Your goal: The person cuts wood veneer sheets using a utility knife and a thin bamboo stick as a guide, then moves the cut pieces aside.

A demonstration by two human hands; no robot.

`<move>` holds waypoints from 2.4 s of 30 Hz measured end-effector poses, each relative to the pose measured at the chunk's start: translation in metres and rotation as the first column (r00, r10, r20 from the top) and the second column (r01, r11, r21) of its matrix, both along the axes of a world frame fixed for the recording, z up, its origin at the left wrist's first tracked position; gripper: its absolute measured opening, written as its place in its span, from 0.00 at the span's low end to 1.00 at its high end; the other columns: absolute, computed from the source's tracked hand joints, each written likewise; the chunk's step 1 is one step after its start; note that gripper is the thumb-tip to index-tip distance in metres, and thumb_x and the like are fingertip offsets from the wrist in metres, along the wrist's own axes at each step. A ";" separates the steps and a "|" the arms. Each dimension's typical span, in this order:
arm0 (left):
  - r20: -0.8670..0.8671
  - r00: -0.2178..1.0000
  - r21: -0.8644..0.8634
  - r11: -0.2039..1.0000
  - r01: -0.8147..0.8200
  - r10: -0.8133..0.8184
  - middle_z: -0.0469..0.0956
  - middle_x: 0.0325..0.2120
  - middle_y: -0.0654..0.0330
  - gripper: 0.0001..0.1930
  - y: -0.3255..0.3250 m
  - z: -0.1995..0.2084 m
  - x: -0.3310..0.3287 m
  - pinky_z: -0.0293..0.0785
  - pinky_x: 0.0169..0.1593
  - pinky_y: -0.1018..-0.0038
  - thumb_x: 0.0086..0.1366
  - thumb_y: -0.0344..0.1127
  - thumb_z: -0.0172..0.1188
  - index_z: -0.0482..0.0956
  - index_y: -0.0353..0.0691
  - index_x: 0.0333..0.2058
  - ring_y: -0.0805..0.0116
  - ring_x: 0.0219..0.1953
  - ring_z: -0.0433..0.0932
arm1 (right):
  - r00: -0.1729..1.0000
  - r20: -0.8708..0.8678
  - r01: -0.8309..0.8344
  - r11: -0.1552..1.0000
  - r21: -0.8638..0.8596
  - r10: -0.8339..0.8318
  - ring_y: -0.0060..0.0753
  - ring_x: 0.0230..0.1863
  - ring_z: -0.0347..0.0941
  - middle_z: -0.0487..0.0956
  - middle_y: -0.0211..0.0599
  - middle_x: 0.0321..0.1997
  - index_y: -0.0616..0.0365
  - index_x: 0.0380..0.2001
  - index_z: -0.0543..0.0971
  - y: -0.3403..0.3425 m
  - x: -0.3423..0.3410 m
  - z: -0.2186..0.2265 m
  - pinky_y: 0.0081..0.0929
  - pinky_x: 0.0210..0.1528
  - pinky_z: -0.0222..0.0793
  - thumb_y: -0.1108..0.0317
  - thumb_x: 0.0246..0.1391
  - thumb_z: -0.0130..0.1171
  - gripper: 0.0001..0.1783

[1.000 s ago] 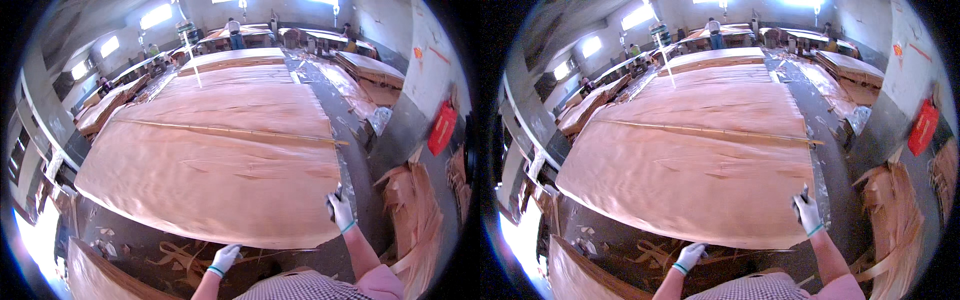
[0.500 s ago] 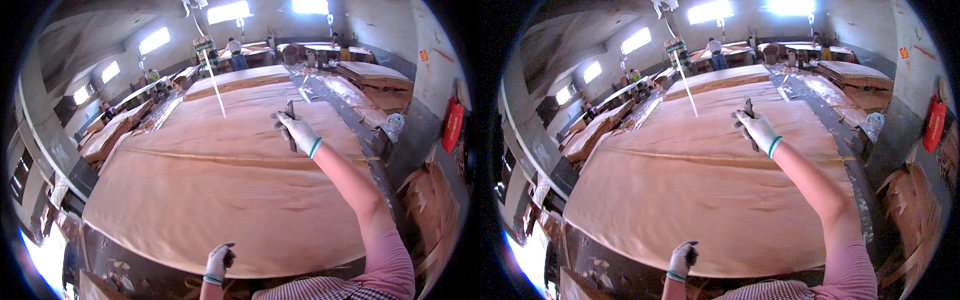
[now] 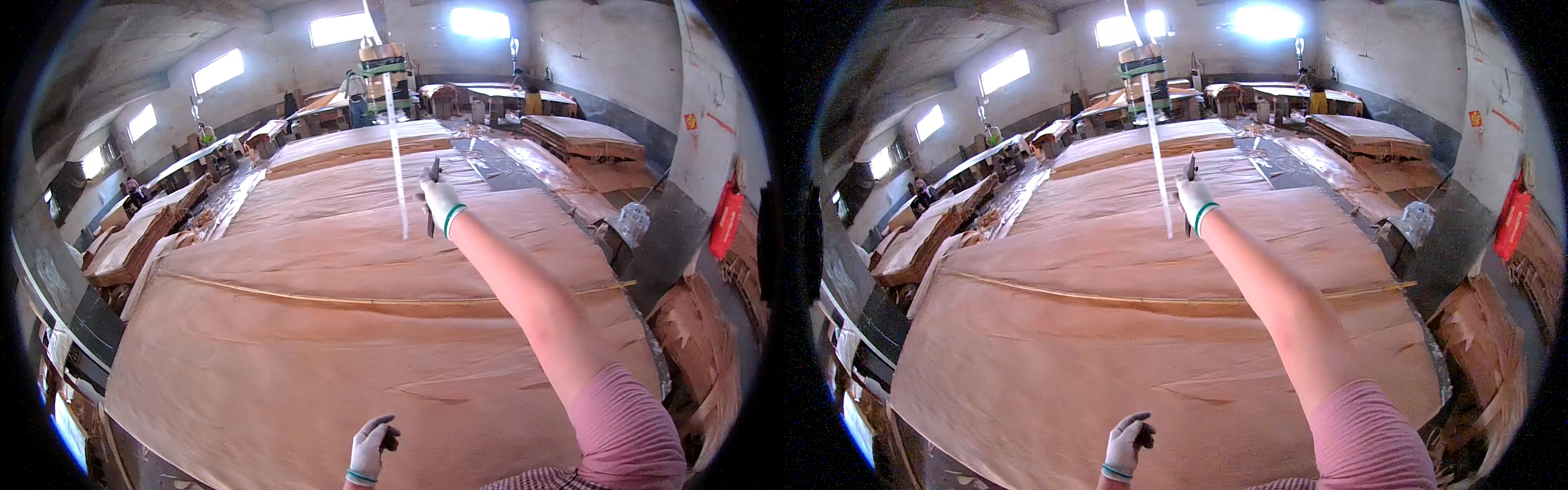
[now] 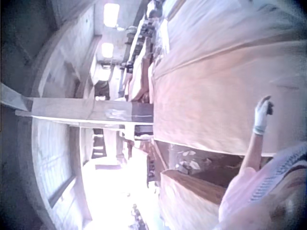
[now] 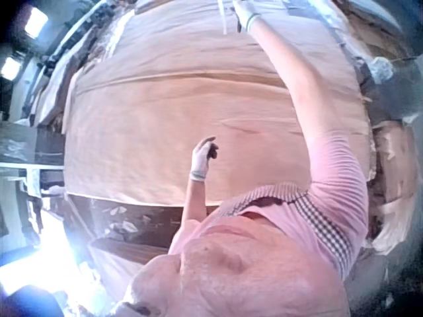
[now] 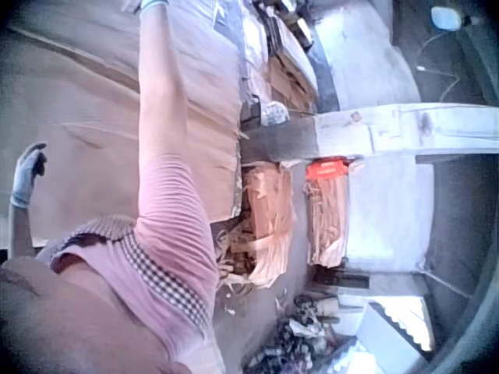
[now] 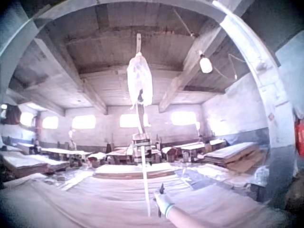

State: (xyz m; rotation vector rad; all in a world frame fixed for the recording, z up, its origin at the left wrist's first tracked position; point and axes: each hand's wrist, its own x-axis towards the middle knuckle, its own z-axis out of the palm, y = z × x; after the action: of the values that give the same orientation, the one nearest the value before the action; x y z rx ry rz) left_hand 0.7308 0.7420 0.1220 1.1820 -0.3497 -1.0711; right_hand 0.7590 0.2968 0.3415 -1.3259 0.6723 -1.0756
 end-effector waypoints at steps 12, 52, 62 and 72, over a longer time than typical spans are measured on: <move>0.205 0.978 0.064 0.998 0.028 -0.040 0.79 0.30 0.54 0.13 -0.072 0.002 0.099 0.73 0.33 0.76 0.65 0.28 0.48 0.75 0.28 0.44 0.71 0.28 0.76 | 0.945 0.199 -0.209 0.946 -0.247 0.261 0.15 0.23 0.68 0.78 0.27 0.27 0.58 0.37 0.78 -0.029 0.051 -0.041 0.15 0.23 0.62 0.65 0.61 0.53 0.09; 0.896 0.103 0.445 0.877 -0.182 -0.433 0.67 0.59 0.73 0.20 -0.116 -0.115 0.040 0.35 0.66 0.48 0.65 0.47 0.51 0.73 0.56 0.55 0.60 0.67 0.52 | 0.860 0.049 -0.308 0.440 0.844 0.509 0.18 0.16 0.57 0.67 0.24 0.21 0.51 0.32 0.71 0.300 -0.171 -0.317 0.20 0.17 0.53 0.68 0.58 0.52 0.02; 0.639 -0.116 0.711 0.641 -0.289 -0.760 0.62 0.62 0.74 0.24 -0.139 -0.092 0.019 0.31 0.63 0.34 0.65 0.54 0.47 0.68 0.60 0.59 0.55 0.69 0.48 | 0.603 -0.789 -0.127 0.991 0.044 0.113 0.25 0.23 0.73 0.75 0.32 0.20 0.60 0.31 0.75 0.232 -0.226 -0.302 0.28 0.27 0.68 0.67 0.54 0.54 0.08; 0.760 -0.422 0.587 0.801 0.121 -0.493 0.56 0.65 0.69 0.25 -0.226 -0.116 -0.064 0.30 0.65 0.38 0.67 0.46 0.44 0.62 0.53 0.62 0.58 0.69 0.47 | 0.919 -0.252 -0.043 0.713 0.700 0.302 0.23 0.12 0.62 0.71 0.31 0.16 0.59 0.25 0.74 0.185 -0.253 -0.319 0.21 0.14 0.54 0.62 0.50 0.59 0.11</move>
State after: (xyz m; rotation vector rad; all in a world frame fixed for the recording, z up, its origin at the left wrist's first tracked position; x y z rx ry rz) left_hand 0.6667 0.5161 0.0058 2.1212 -2.2196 -0.1613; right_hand 0.5057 0.4815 0.0223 -0.8906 1.0648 -0.3417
